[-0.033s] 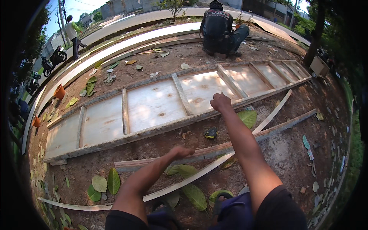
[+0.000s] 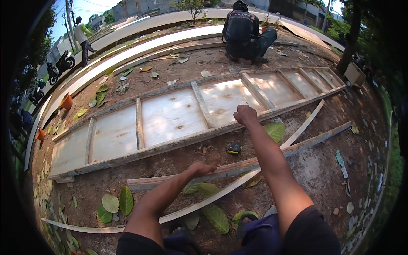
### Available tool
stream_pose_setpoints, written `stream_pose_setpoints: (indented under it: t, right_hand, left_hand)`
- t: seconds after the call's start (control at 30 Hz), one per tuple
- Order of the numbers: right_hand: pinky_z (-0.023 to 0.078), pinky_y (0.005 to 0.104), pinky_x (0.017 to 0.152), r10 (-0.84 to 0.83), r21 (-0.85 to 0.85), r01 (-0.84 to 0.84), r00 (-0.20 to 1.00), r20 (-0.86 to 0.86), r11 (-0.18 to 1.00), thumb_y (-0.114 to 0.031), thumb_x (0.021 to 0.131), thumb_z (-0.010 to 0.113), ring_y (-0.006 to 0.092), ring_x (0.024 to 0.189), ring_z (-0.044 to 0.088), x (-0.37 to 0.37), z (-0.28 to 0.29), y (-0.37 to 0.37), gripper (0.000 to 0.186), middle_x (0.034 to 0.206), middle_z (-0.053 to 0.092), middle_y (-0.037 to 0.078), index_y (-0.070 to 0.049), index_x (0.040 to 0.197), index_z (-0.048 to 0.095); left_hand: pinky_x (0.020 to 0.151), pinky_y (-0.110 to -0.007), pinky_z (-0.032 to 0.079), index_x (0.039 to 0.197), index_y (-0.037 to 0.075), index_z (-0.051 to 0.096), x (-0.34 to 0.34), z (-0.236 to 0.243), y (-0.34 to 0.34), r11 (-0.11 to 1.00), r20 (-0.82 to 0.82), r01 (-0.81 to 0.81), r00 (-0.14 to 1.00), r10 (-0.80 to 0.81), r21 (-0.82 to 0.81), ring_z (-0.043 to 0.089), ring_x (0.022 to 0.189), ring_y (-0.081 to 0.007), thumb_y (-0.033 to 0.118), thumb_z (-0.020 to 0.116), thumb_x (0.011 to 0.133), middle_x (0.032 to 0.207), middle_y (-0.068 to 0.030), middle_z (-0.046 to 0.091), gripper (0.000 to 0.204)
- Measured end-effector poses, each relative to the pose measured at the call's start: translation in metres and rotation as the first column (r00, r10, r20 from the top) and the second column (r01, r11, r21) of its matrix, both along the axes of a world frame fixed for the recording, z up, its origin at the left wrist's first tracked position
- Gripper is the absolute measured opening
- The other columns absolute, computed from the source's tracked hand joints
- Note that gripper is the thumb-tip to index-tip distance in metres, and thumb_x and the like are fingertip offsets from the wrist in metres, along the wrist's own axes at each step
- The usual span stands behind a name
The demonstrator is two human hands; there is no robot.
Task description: The person measures a wooden plank with a tape measure, marks it, and cuts it with a hand saw. The person repeats the process on another plank, measuring and cutting to size.
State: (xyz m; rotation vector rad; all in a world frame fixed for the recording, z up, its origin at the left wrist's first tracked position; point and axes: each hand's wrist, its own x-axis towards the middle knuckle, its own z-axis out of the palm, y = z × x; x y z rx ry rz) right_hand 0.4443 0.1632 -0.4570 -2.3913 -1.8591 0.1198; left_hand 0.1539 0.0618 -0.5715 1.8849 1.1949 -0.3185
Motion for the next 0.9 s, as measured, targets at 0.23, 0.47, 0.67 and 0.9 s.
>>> stream_pose_setpoints:
  t: [0.23,0.47,0.67,0.9]
  right_hand:
    - [0.056,0.0473,0.097,0.046,-0.067,-0.045,0.999,0.013,0.997,-0.033,0.093,0.060,0.0353,0.115,0.070,-0.004,-0.011,-0.005,0.038,0.123,0.071,0.019,-0.007,0.118,0.073]
    - [0.055,0.0469,0.100,0.042,-0.106,-0.039,0.999,0.021,0.994,-0.035,0.093,0.060,0.0352,0.118,0.068,0.012,-0.024,-0.014,0.041,0.125,0.070,0.020,-0.008,0.121,0.072]
    - [0.056,0.0477,0.099,0.064,-0.108,-0.060,0.997,0.040,0.992,-0.035,0.092,0.059,0.0363,0.116,0.069,0.014,-0.025,-0.011,0.041,0.125,0.071,0.020,-0.008,0.120,0.072]
    - [0.056,0.0480,0.097,0.079,-0.065,-0.078,0.997,0.021,0.995,-0.033,0.092,0.060,0.0363,0.114,0.070,0.010,-0.030,-0.009,0.039,0.123,0.072,0.019,-0.007,0.118,0.073]
  left_hand:
    - [0.100,-0.048,0.049,0.120,0.018,0.074,-0.009,0.017,0.004,0.998,0.007,-0.061,0.998,0.061,-0.002,0.065,0.115,-0.0427,0.063,0.059,0.087,0.123,-0.0287,0.069,0.058]
    - [0.099,-0.048,0.050,0.119,0.021,0.075,0.001,-0.001,0.007,0.994,-0.040,-0.109,0.993,0.109,0.004,0.065,0.116,-0.0438,0.063,0.059,0.087,0.123,-0.0293,0.069,0.055]
    - [0.099,-0.047,0.050,0.117,0.022,0.076,0.001,-0.018,0.015,0.997,-0.016,-0.069,0.997,0.069,0.035,0.065,0.115,-0.0453,0.061,0.061,0.085,0.122,-0.0300,0.069,0.053]
    - [0.100,-0.047,0.050,0.116,0.014,0.078,0.002,-0.005,0.010,0.990,-0.026,-0.136,0.990,0.136,0.029,0.066,0.116,-0.0436,0.062,0.064,0.083,0.124,-0.0312,0.068,0.059]
